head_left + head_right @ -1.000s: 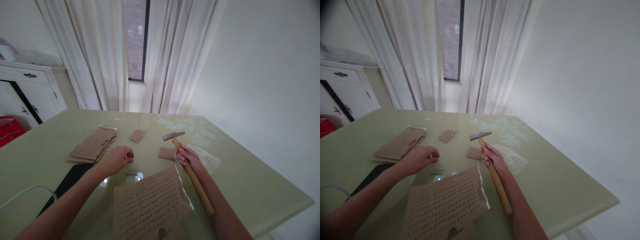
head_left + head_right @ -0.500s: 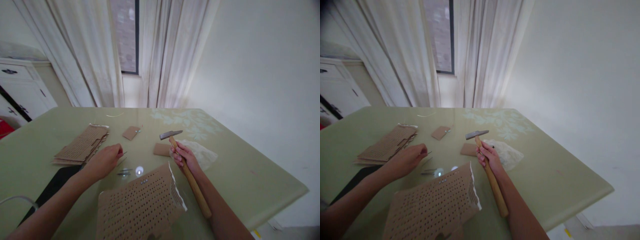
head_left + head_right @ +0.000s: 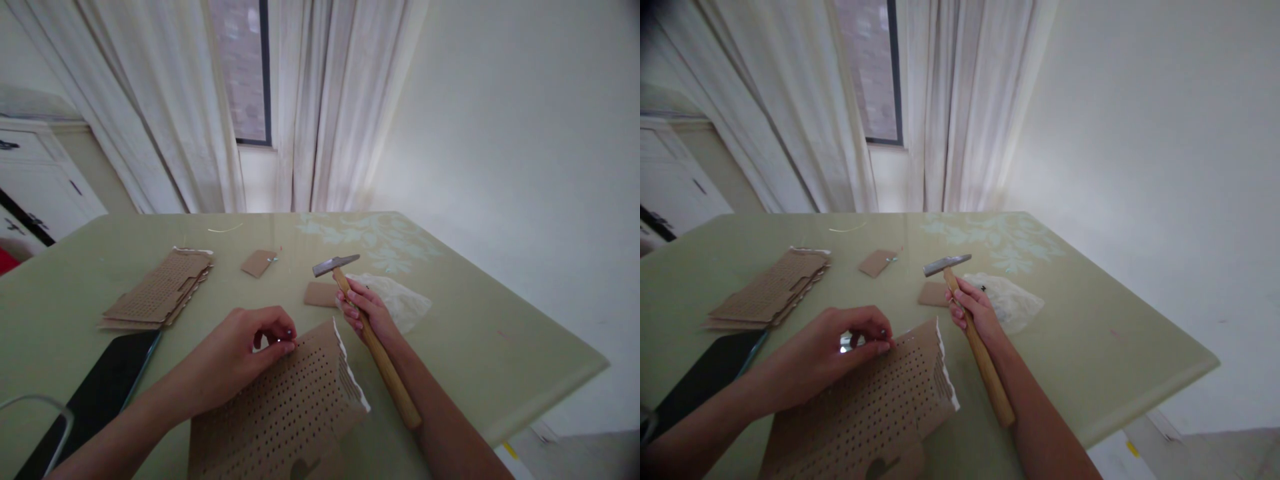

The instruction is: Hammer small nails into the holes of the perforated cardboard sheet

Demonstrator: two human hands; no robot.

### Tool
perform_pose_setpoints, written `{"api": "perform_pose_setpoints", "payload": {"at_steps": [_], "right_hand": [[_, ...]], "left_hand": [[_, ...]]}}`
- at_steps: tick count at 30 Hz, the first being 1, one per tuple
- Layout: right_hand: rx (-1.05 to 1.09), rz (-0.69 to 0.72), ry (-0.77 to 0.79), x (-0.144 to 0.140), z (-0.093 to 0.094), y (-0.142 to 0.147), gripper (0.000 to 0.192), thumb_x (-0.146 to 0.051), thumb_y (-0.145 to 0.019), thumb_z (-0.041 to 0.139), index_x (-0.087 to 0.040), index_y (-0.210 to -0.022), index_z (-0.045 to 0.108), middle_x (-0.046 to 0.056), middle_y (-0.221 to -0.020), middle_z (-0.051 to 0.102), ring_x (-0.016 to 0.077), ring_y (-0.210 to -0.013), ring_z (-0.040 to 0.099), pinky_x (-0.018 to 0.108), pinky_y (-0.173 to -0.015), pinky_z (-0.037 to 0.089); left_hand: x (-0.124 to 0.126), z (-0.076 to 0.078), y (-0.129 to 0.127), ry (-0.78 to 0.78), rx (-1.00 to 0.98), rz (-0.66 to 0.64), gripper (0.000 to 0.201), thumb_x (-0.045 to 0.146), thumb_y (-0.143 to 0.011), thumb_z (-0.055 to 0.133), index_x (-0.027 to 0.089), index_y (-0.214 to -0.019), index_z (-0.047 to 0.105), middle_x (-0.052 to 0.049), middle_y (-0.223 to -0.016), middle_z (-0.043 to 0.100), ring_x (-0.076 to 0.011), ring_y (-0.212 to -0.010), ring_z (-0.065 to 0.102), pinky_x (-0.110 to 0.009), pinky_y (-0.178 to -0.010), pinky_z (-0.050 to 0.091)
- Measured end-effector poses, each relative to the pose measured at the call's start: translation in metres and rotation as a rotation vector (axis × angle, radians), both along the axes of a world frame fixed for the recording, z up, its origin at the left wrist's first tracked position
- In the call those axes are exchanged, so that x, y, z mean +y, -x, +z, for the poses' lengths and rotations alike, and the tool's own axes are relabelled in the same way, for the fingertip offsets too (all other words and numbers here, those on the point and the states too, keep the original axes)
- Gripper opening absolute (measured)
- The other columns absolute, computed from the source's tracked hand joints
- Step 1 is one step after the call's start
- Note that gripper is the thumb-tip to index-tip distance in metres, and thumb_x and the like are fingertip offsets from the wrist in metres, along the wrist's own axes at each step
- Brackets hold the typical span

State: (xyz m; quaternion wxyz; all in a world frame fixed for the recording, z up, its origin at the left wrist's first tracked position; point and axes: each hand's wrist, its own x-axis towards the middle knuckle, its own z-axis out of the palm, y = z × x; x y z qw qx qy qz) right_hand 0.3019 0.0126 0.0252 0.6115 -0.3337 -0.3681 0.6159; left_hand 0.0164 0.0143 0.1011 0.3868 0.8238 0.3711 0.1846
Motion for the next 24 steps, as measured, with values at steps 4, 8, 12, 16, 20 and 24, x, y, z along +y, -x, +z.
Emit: {"api": "perform_pose_setpoints", "payload": {"at_steps": [4,8,12,16,20,24], "right_hand": [[-0.001,0.001,-0.003,0.0,-0.001,-0.001,0.034,-0.03,-0.081,0.086,-0.018,-0.112,0.076,0.004,-0.09,0.065,0.0054,-0.053,0.038,0.014,-0.036,0.029],[-0.012,0.004,-0.003,0.0,-0.002,-0.001,0.035,-0.03,-0.081,0.085,-0.019,-0.113,0.075,0.003,-0.09,0.065,0.0061,-0.053,0.037,0.015,-0.036,0.029],[-0.032,0.013,0.005,-0.001,-0.001,-0.001,0.032,-0.029,-0.082,0.084,-0.018,-0.112,0.076,0.004,-0.091,0.065,0.0059,-0.053,0.038,0.015,-0.036,0.03],[-0.05,0.016,0.009,-0.001,0.0,0.0,0.03,-0.029,-0.083,0.084,-0.018,-0.11,0.076,0.003,-0.091,0.065,0.0058,-0.053,0.037,0.015,-0.037,0.029],[-0.073,0.011,-0.002,-0.001,0.002,0.0,0.037,-0.033,-0.081,0.086,-0.02,-0.114,0.077,0.003,-0.091,0.065,0.0058,-0.053,0.037,0.016,-0.037,0.029],[-0.114,0.006,-0.04,-0.011,0.015,0.0,0.041,-0.036,-0.084,0.086,-0.023,-0.121,0.076,0.003,-0.092,0.064,0.0057,-0.053,0.041,0.017,-0.039,0.03]], "left_hand": [[0.001,-0.002,-0.002,0.027,0.008,-0.021,0.011,0.032,-0.096,0.069,0.025,-0.096,0.076,0.002,-0.088,0.079,-0.0161,-0.078,0.07,-0.027,-0.071,0.05],[0.0,-0.003,-0.003,0.026,0.003,-0.016,0.012,0.033,-0.096,0.068,0.024,-0.095,0.075,0.002,-0.088,0.079,-0.0164,-0.078,0.069,-0.027,-0.07,0.049],[-0.001,-0.002,-0.004,0.02,-0.006,-0.008,0.012,0.034,-0.097,0.068,0.024,-0.095,0.075,0.002,-0.089,0.079,-0.0165,-0.079,0.069,-0.027,-0.071,0.05],[-0.002,-0.001,-0.006,0.011,0.019,-0.005,0.012,0.034,-0.097,0.068,0.026,-0.096,0.076,0.004,-0.087,0.079,-0.0154,-0.077,0.068,-0.026,-0.069,0.049],[-0.001,-0.002,-0.006,-0.022,0.049,-0.008,0.014,0.034,-0.097,0.068,0.028,-0.093,0.08,0.005,-0.085,0.079,-0.015,-0.075,0.067,-0.026,-0.07,0.048],[-0.001,-0.003,-0.005,-0.066,0.037,-0.017,0.014,0.035,-0.096,0.071,0.028,-0.093,0.082,0.004,-0.086,0.08,-0.0156,-0.077,0.068,-0.027,-0.071,0.048]]}}
